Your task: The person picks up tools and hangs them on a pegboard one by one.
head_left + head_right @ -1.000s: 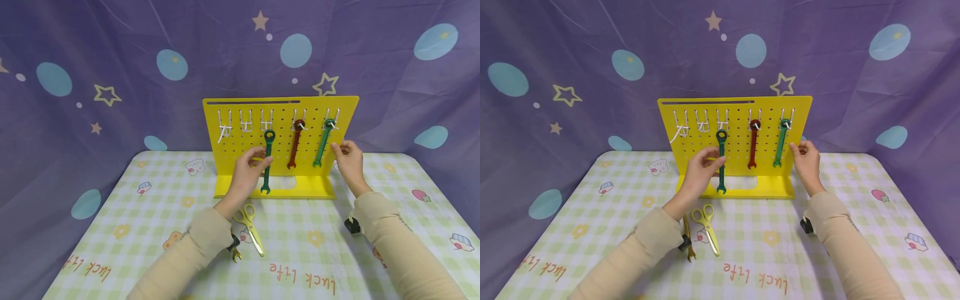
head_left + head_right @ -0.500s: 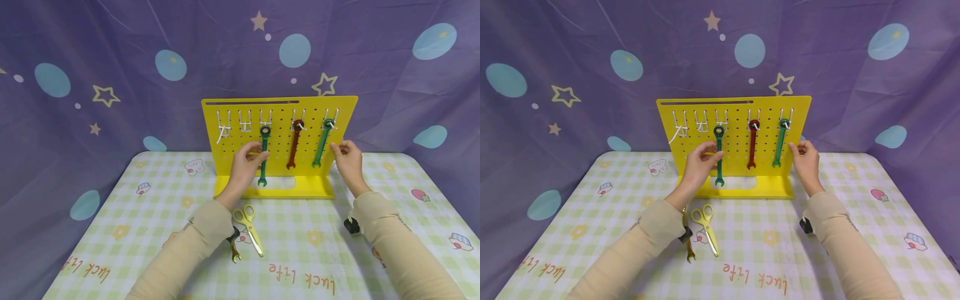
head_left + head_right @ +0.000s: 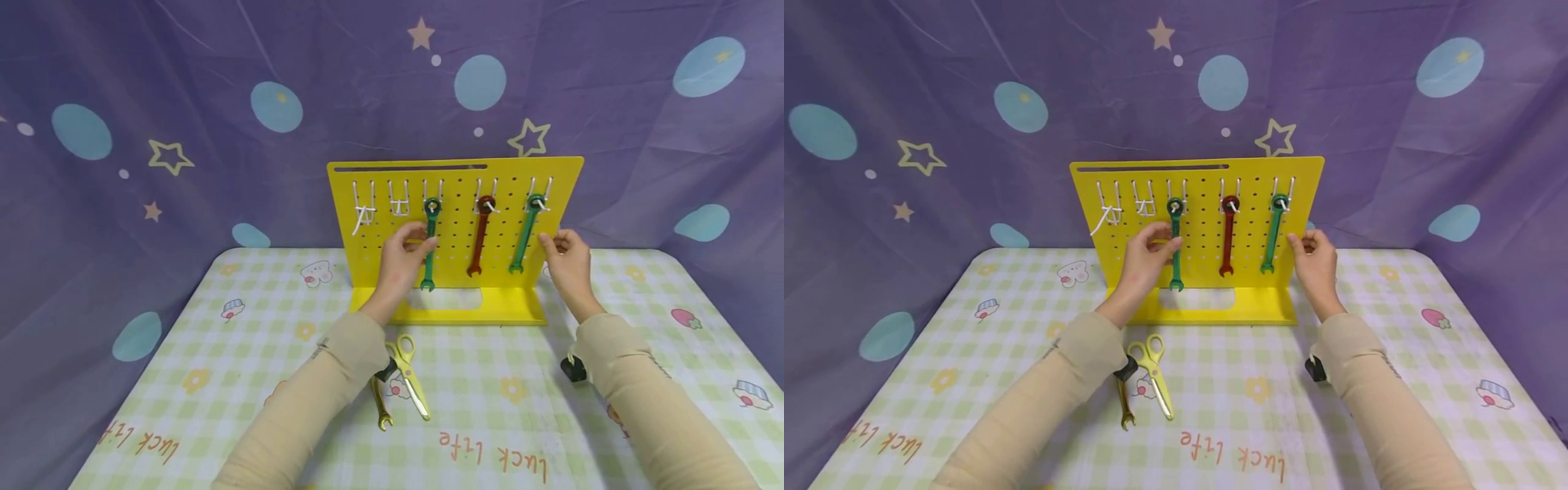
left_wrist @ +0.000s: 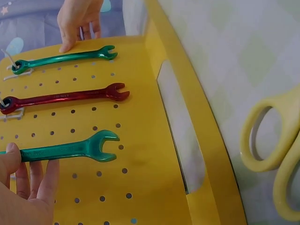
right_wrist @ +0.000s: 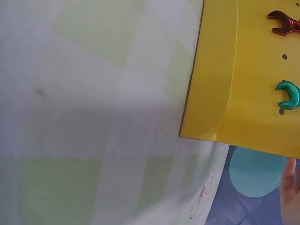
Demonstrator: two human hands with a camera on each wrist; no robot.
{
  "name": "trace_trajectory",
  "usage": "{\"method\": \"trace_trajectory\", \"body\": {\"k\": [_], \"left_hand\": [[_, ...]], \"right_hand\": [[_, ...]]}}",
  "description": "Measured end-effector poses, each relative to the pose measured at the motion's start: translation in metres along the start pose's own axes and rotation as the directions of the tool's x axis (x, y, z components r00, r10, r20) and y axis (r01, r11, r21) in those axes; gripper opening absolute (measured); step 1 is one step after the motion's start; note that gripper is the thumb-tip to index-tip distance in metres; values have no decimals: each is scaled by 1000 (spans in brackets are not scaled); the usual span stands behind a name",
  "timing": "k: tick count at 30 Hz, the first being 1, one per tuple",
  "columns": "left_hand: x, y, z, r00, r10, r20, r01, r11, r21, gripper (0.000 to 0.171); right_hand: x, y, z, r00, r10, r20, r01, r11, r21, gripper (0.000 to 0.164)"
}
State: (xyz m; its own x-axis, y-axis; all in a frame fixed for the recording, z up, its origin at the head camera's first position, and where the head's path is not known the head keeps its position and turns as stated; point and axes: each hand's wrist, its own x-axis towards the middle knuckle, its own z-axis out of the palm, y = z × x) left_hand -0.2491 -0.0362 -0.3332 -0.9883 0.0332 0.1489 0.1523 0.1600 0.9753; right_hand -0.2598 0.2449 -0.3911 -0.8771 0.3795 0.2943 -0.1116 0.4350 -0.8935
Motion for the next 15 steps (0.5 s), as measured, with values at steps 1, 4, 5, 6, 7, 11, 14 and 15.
{"method": "trace_trajectory", "body": {"k": [1, 4, 5, 6, 7, 11, 14, 15], "left_hand": [[1, 0, 0, 1000, -1, -3, 1, 1000, 3, 29], [5, -2, 1, 1000, 0, -12, 0, 1000, 9, 29], [6, -2, 1, 1000, 2, -14, -2, 1000, 14, 28], [7, -3, 1, 1000, 5, -18, -4, 1000, 19, 28], [8, -4, 2, 1000, 9, -21, -8, 1000, 23, 28], [12, -7, 5, 999, 38, -35, -36, 998, 57, 28], [14, -9, 7, 998, 49, -47, -46, 996, 73, 28], [14, -9, 8, 997, 51, -50, -47, 996, 73, 27]], "right_hand": [[0, 0, 0, 1000, -1, -1, 1, 1000, -1, 34], [0, 1, 0, 1000, -7, -3, 7, 1000, -3, 33], [0, 1, 0, 1000, -8, -3, 8, 1000, -3, 33], [0, 1, 0, 1000, -10, -3, 10, 1000, -3, 33], [1, 1, 0, 1000, -11, -4, 11, 1000, -4, 33], [1, 1, -1, 1000, -7, -1, 7, 1000, -9, 34], [1, 1, 0, 1000, 0, 1, 0, 1000, -9, 34], [1, 1, 0, 1000, 1, 1, -1, 1000, -8, 34]]}}
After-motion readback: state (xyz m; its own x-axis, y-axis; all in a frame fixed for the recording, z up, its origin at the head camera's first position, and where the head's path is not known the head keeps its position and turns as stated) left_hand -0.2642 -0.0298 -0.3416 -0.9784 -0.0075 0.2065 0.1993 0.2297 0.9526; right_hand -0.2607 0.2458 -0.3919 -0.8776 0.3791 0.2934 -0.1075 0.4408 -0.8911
